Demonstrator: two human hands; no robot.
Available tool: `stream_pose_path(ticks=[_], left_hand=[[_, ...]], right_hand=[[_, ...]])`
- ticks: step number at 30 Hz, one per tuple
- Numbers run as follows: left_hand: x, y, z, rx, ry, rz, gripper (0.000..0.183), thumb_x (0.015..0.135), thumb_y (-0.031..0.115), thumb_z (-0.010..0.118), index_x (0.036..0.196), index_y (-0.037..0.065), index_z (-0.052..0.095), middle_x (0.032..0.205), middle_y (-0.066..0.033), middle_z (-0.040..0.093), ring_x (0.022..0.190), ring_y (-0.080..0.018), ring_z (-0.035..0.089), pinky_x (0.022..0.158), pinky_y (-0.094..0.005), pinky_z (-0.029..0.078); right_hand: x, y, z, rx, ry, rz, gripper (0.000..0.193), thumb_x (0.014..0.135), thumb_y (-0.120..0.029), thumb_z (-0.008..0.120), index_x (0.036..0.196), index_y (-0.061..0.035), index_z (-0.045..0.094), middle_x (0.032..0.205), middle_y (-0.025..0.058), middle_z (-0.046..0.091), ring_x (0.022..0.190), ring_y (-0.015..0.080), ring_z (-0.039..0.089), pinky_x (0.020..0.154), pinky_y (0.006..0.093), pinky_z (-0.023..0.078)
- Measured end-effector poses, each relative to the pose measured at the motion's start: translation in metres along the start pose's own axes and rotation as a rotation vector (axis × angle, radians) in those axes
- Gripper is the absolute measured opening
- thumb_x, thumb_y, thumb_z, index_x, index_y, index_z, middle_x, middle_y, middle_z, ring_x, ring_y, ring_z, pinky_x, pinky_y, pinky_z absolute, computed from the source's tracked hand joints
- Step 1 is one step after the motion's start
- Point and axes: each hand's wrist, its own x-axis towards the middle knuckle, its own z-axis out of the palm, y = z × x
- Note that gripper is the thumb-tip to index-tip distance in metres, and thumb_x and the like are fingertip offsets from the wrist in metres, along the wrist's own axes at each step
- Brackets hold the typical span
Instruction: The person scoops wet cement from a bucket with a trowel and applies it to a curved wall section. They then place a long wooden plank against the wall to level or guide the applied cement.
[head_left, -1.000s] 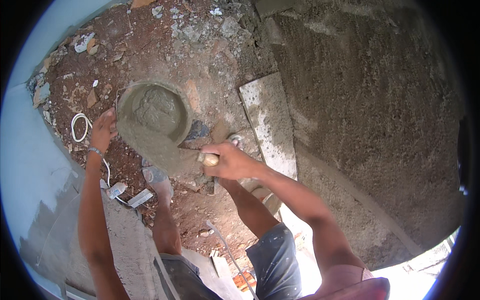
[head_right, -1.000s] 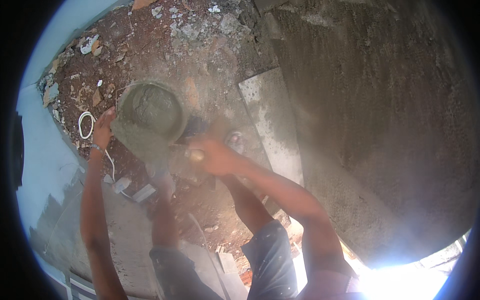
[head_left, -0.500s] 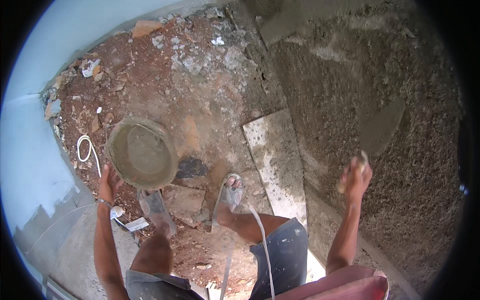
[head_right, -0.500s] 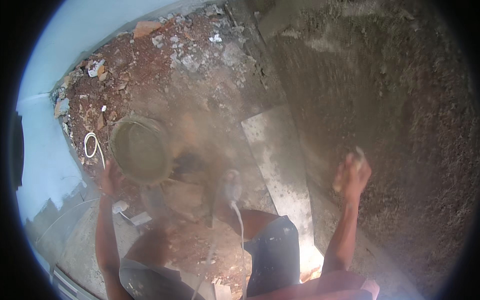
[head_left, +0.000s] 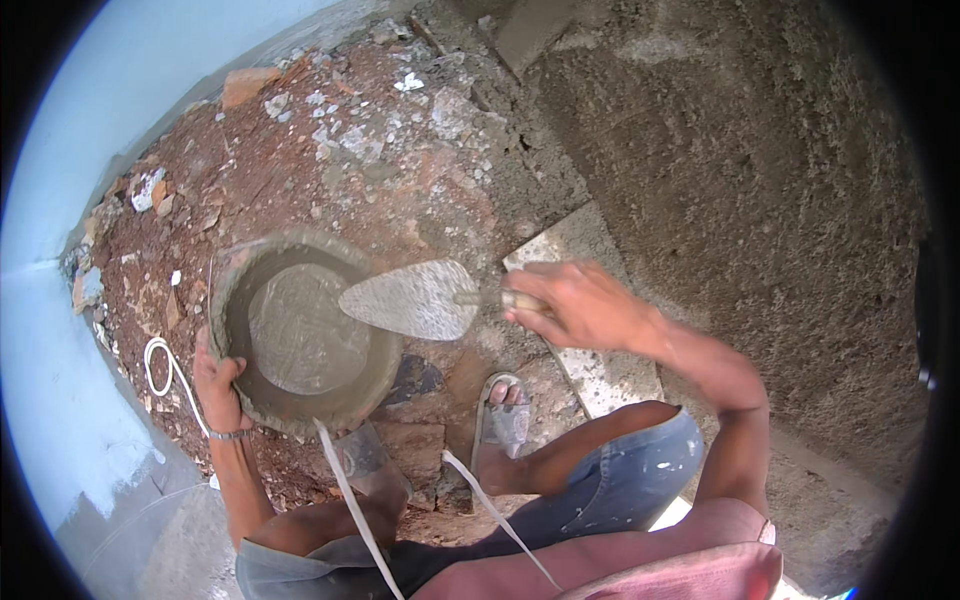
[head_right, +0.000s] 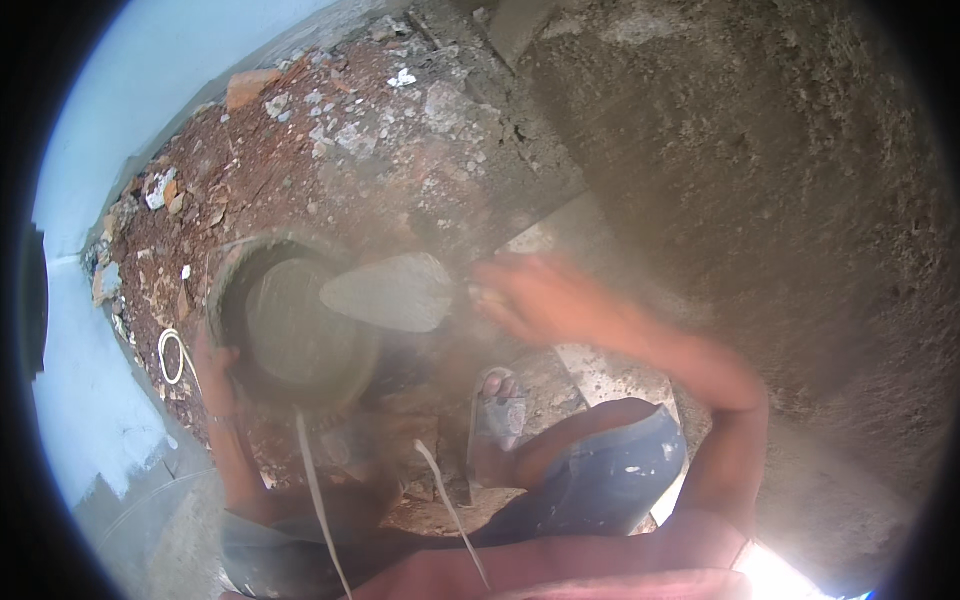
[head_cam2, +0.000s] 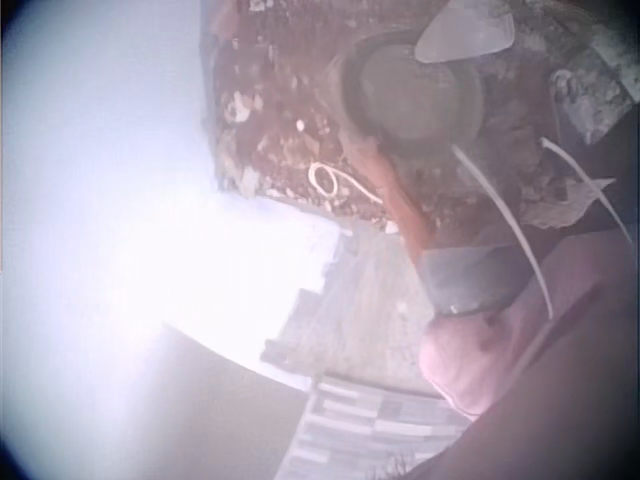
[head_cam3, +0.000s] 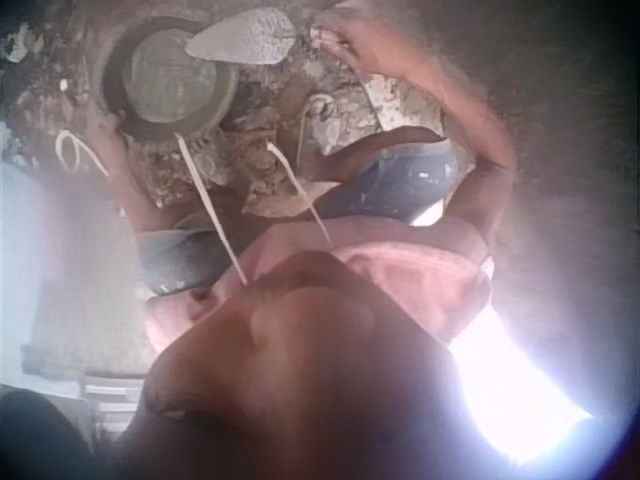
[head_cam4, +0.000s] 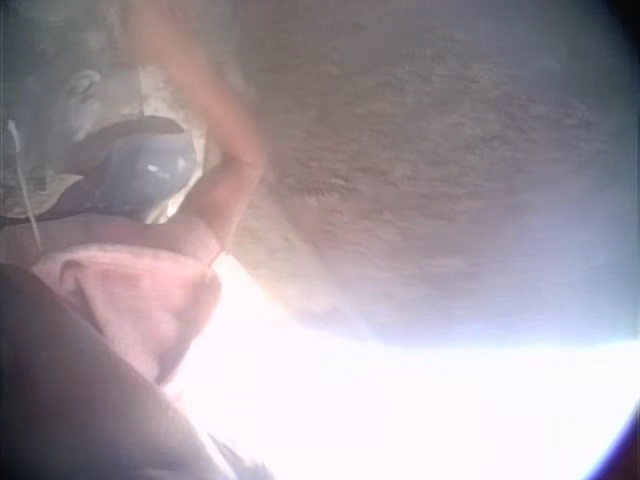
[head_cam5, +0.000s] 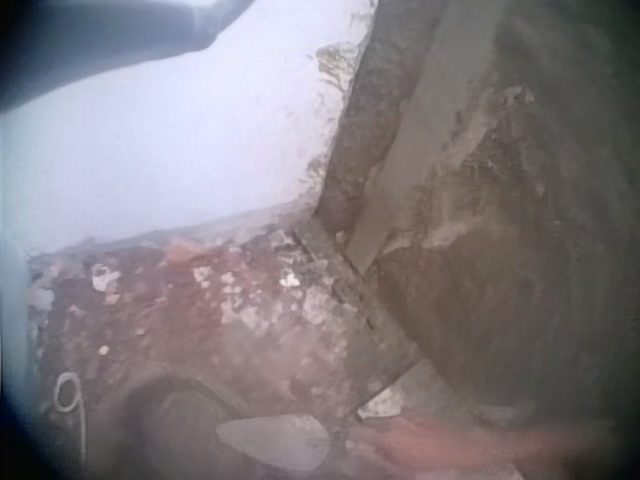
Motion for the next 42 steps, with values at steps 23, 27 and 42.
stream_pose_path(ticks=[23, 27, 42], left_hand=[[0.037, 0.033, 0.119, -0.047, -0.209, 0.417, 0.044, 0.096, 0.011, 0.074, 0.129, -0.002, 0.049, 0.136, -0.015, 0.058, 0.13, -0.0197, 0.055, 0.112, -0.0346, 0.043], [0.043, 0.039, 0.115, -0.072, -0.211, 0.359, 0.038, 0.103, 0.02, 0.07, 0.127, -0.002, 0.051, 0.136, -0.0148, 0.058, 0.128, -0.018, 0.055, 0.111, -0.0334, 0.043], [0.104, 0.023, 0.041, 0.121, 0.028, 0.382, 0.052, 0.11, 0.04, 0.051, 0.14, -0.002, 0.062, 0.142, -0.0104, 0.063, 0.132, -0.0234, 0.056, 0.116, -0.0378, 0.038]], right_hand=[[0.094, -0.031, 0.121, -0.041, 0.089, 0.044, 0.029, 0.102, -0.024, 0.062, 0.118, -0.0004, 0.059, 0.097, 0.0232, 0.07, 0.073, 0.04, 0.071, 0.067, 0.051, 0.06], [0.07, -0.04, 0.122, -0.135, 0.186, 0.046, 0.025, 0.102, -0.025, 0.062, 0.111, -0.0017, 0.056, 0.091, 0.0208, 0.068, 0.072, 0.0408, 0.07, 0.066, 0.0513, 0.059], [0.022, -0.055, 0.067, 0.056, 0.082, 0.042, 0.023, 0.094, -0.015, 0.068, 0.114, -0.0059, 0.06, 0.065, 0.014, 0.065, 0.057, 0.0324, 0.066, 0.059, 0.0494, 0.057]])
